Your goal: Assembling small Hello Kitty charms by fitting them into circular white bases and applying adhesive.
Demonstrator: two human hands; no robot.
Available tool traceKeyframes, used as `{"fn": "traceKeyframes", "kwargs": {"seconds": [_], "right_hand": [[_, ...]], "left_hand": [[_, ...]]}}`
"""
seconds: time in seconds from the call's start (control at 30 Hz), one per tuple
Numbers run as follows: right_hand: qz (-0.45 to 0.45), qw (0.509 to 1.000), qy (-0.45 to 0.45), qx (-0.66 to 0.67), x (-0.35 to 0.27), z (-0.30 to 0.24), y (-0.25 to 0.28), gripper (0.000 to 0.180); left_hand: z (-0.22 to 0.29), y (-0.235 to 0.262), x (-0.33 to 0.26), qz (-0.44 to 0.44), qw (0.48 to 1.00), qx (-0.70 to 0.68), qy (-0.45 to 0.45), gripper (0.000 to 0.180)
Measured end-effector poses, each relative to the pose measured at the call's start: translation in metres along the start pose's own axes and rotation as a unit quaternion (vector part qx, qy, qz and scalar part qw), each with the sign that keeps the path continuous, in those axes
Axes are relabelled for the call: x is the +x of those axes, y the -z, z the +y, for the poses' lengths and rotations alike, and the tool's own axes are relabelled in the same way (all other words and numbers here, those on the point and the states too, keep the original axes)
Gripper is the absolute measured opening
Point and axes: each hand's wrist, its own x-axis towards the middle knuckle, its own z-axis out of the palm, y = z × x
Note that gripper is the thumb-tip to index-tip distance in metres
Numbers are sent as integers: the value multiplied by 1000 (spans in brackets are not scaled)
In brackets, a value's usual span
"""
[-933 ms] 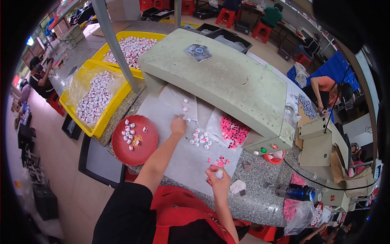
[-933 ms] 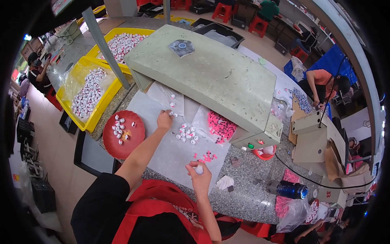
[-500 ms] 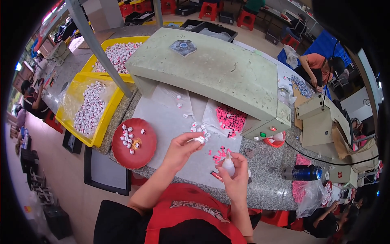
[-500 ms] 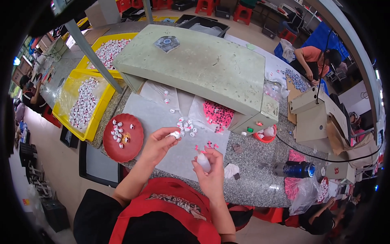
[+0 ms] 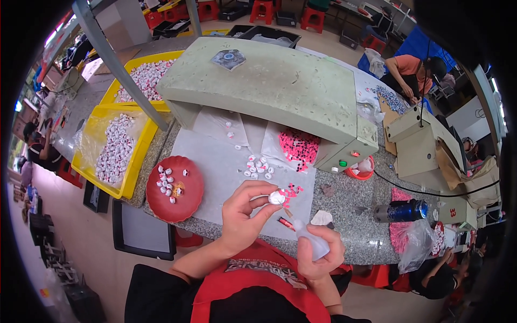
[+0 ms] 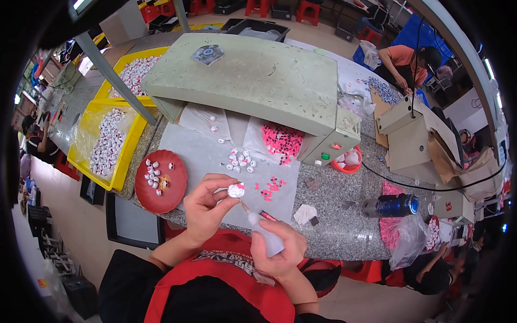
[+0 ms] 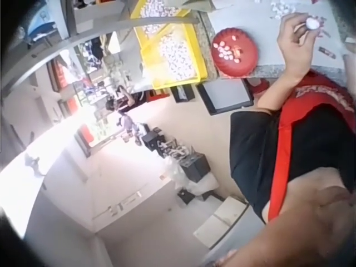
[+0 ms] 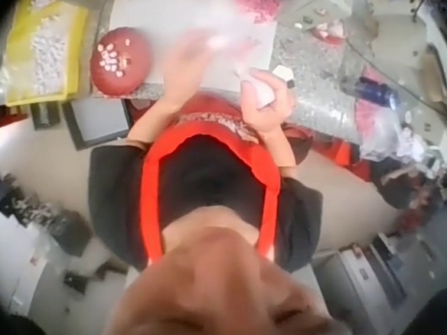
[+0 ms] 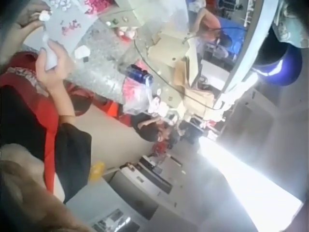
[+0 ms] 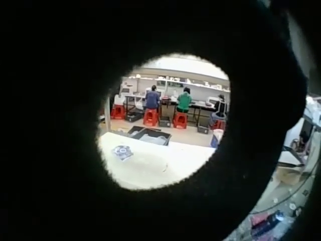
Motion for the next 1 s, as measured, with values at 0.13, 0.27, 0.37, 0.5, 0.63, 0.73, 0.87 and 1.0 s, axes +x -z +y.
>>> {"fn": "traceKeyframes", "kwargs": {"seconds": [0.13,0.27,0.37,0.5,0.63,0.73,0.87,1.0], "right_hand": [[7,1000,6,0,-1,2,0,26],[6,1000,4,4,1,1,-1,26],[8,1000,25,-15,2,1,-2,24],[-17,999,27,-5,6,-2,0,20],[-39,999,22,-15,9,-4,4,19],[-28,1000,1,-8,8,-3,5,18],[-22,1000,-8,-15,8,-6,7,19],[-20,1000,1,-10,7,-5,7,19]], "left_hand": [[2,-1,-1,1,1000,-2,-7,32],[1,-1,-2,-2,1000,7,-5,32],[2,-1,-2,-5,1000,6,-6,32],[2,1,0,-11,1000,27,-9,31],[3,2,0,-10,999,47,-8,30],[3,2,0,-6,1000,12,10,30],[2,3,2,-6,993,-94,75,32],[4,8,3,-20,976,-152,153,32]]}}
